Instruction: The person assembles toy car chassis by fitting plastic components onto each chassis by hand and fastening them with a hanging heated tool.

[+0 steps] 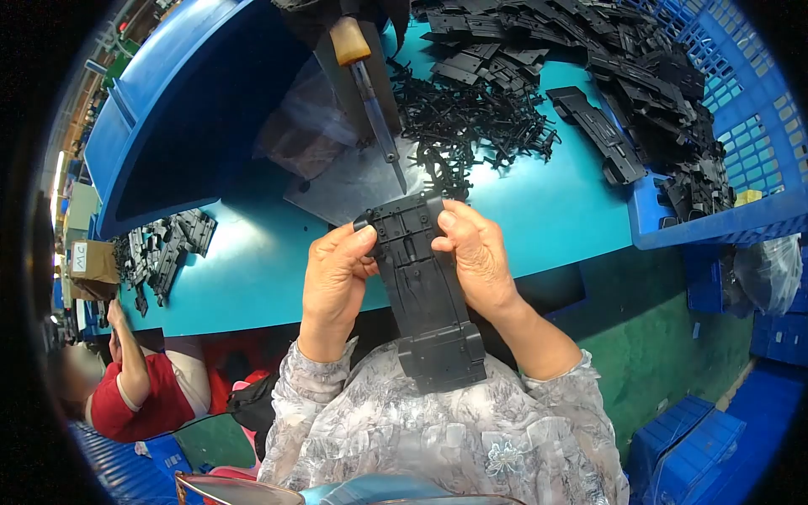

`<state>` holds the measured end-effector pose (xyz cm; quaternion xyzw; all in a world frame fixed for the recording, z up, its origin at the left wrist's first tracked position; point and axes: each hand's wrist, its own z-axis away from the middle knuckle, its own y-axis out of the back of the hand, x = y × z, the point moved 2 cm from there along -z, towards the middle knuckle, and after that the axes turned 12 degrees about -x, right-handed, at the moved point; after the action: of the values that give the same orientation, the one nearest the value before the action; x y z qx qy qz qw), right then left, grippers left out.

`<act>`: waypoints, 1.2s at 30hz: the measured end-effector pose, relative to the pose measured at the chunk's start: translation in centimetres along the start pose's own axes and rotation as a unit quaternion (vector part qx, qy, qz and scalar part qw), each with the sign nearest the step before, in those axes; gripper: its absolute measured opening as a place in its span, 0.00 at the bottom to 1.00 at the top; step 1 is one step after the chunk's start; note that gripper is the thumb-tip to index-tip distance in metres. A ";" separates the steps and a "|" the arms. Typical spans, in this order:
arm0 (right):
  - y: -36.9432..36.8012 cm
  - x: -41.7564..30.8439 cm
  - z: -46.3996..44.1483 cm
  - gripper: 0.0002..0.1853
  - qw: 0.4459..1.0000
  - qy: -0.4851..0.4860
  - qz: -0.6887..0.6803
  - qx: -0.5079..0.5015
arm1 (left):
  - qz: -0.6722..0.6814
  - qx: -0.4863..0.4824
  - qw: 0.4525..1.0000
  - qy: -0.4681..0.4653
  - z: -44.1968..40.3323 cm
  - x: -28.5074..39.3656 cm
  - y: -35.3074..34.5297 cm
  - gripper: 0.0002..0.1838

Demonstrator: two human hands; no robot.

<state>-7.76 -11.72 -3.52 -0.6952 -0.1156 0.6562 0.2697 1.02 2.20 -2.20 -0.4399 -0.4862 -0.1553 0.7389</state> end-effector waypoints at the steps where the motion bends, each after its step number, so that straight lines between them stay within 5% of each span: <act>1: 0.2 -0.2 -0.2 0.20 1.000 -0.007 0.015 -0.015 | -0.003 -0.006 1.000 -0.001 -0.1 0.1 0.3 0.11; 36: -1.6 -1.6 -1.3 0.16 0.997 0.013 -0.054 -0.050 | 0.087 -0.009 0.996 -0.031 -0.5 2.3 -0.1 0.11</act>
<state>-6.34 -11.55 -1.32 -0.7092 -0.1821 0.6249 0.2708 2.27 2.18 -0.26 -0.4918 -0.4672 -0.0806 0.7303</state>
